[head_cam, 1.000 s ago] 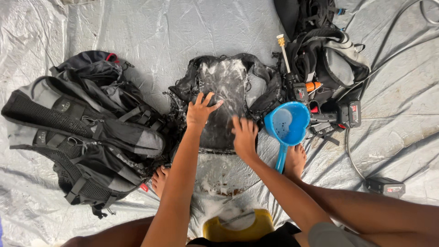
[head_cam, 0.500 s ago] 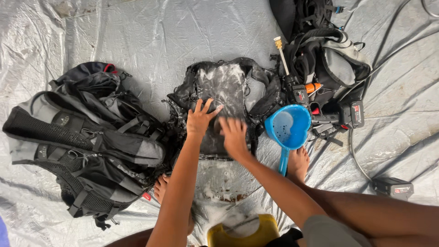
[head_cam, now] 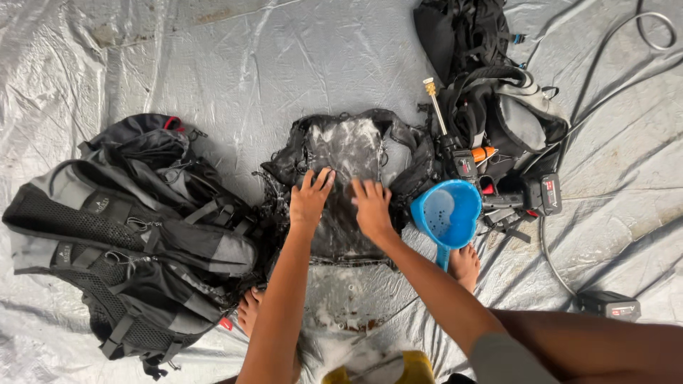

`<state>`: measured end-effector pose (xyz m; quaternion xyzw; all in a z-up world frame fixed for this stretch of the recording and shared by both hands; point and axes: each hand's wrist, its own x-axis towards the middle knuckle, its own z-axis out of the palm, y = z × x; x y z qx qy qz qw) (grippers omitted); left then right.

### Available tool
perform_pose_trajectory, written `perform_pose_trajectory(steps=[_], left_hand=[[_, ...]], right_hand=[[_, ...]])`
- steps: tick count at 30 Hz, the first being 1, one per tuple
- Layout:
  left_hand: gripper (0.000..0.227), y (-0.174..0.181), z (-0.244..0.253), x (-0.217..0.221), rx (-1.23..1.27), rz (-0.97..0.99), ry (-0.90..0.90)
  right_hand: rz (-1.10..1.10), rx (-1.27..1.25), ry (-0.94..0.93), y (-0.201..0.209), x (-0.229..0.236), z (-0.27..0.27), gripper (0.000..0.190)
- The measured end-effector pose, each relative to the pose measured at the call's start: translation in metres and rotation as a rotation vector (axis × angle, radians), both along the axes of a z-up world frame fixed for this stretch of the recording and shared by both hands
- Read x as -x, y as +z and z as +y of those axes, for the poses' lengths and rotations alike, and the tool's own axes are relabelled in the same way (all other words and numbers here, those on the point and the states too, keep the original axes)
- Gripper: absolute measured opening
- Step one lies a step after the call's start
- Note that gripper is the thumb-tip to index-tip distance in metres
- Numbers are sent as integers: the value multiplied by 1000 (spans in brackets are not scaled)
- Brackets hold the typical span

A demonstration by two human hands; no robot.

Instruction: The person cleans backpacks by scrubbing them with a soapy solution from a blue bucket and wiping them down.

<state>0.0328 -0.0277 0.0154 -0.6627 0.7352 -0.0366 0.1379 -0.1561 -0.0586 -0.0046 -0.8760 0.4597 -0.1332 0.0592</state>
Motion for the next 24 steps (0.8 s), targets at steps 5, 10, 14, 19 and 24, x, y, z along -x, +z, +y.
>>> perform_pose_trajectory(steps=[5,10,14,19,24], left_hand=[[129,8,4,-5,-57,53,-9],[129,9,6,-5,-81,81,19],[110,1,25,1,-106,136,52],[132,-9,40,13,-53,134,0],[145,-4,42,17,-169,135,21]], right_hand=[[81,13,214,-13,3,70,51],[21,-110,479,-1,-1,49,45],[-15,143,242,12,-33,-38,55],[-68,157,405,23,-47,-100,55],[-60,163,16,27,-73,-117,81]])
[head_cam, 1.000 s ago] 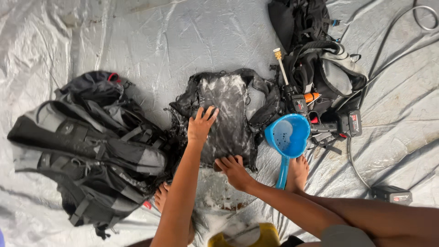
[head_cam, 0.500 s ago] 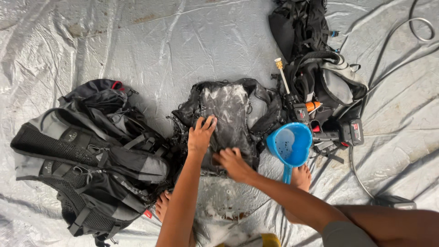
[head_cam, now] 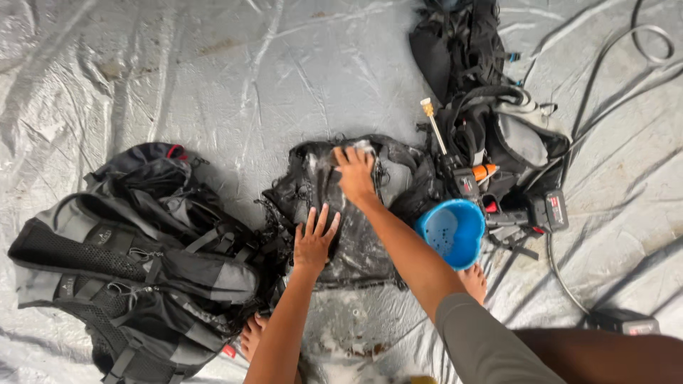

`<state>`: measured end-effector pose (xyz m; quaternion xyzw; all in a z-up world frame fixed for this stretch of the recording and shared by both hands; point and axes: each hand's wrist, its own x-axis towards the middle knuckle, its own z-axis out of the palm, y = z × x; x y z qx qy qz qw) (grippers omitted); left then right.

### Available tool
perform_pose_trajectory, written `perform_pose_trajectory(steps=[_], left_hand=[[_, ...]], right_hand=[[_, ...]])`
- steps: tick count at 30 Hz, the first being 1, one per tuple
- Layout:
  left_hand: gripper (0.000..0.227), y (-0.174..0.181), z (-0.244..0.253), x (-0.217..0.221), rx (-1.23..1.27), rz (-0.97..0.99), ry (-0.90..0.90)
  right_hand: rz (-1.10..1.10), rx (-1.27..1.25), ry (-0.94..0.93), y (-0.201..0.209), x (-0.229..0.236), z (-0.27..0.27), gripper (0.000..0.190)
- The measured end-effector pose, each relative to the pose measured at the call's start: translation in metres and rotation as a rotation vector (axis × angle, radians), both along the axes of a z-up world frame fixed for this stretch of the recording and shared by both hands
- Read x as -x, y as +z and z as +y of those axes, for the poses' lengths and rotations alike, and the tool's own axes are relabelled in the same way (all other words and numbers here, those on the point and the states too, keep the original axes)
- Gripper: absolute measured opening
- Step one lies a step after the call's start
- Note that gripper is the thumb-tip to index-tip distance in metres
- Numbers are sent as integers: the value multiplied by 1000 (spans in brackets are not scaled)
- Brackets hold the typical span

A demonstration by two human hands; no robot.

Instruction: The person cleans backpacks by scrubbing them with a soapy solution from a blue bucket and wiping them down.

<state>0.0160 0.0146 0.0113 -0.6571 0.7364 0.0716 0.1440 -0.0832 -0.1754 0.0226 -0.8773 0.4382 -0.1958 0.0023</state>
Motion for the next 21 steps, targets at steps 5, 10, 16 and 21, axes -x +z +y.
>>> perform_pose_trajectory(steps=[5,10,16,21], left_hand=[[122,-10,-14,8,-178,-75,47],[131,0,-9,11,-227,-80,90],[139,11,-17,8,-211,-22,110],[113,-11,-16,10,-375,-130,86]], right_hand=[[9,-46,359,-6,-24,40,72],[89,184,451,6,-42,-10,75],[-135,39,8,23,-52,6,53],[-5,-119,207,-17,32,96,63]])
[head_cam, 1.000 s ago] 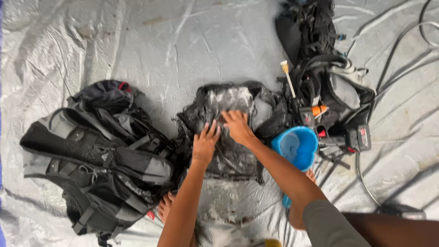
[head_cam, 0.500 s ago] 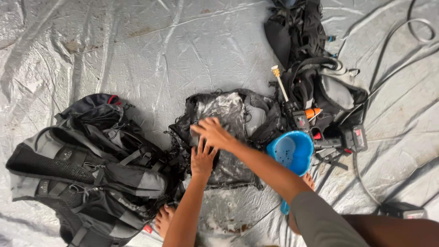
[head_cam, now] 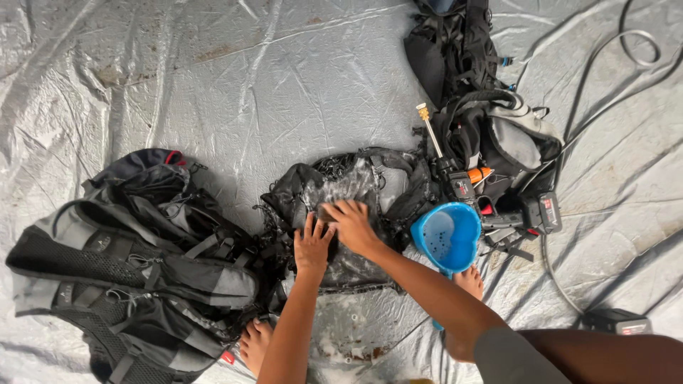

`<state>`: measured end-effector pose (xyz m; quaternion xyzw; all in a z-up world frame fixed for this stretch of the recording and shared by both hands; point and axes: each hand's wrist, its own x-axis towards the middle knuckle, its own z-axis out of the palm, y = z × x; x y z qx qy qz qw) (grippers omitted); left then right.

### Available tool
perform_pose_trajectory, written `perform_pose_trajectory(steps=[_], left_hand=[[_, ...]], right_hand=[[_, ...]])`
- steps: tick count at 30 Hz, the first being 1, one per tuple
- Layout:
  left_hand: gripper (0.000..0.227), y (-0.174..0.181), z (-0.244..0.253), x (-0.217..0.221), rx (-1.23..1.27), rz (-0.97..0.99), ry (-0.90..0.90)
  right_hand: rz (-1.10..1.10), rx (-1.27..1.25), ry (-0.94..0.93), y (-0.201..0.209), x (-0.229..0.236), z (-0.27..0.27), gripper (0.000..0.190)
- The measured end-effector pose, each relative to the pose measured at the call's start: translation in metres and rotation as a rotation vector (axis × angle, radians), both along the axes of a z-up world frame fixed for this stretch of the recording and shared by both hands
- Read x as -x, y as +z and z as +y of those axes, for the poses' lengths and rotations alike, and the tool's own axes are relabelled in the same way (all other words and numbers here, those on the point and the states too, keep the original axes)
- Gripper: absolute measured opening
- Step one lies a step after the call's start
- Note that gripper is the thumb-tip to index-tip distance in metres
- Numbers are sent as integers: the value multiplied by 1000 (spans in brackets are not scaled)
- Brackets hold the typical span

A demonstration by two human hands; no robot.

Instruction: The person cleans backpacks by scrubbing them with a soapy solution from a blue bucket and wiping them down.

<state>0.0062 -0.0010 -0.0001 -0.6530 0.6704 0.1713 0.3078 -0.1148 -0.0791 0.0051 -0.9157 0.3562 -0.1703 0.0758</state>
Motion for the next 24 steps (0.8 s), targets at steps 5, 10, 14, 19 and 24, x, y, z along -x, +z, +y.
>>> perform_pose_trajectory(steps=[5,10,14,19,24], left_hand=[[137,18,4,2,249,66,48],[140,26,4,0,296,76,33],[101,19,12,4,371,96,32],[98,41,21,9,414,405,235],[52,41,8,9,963,432,483]], right_hand=[[53,113,-302,12,19,-52,54],[31,-20,-525,14,-3,5,62],[47,-104,-314,-2,26,60,58],[256,-179,-655,15,38,34,57],[-56,-397,-873,22,54,21,79]])
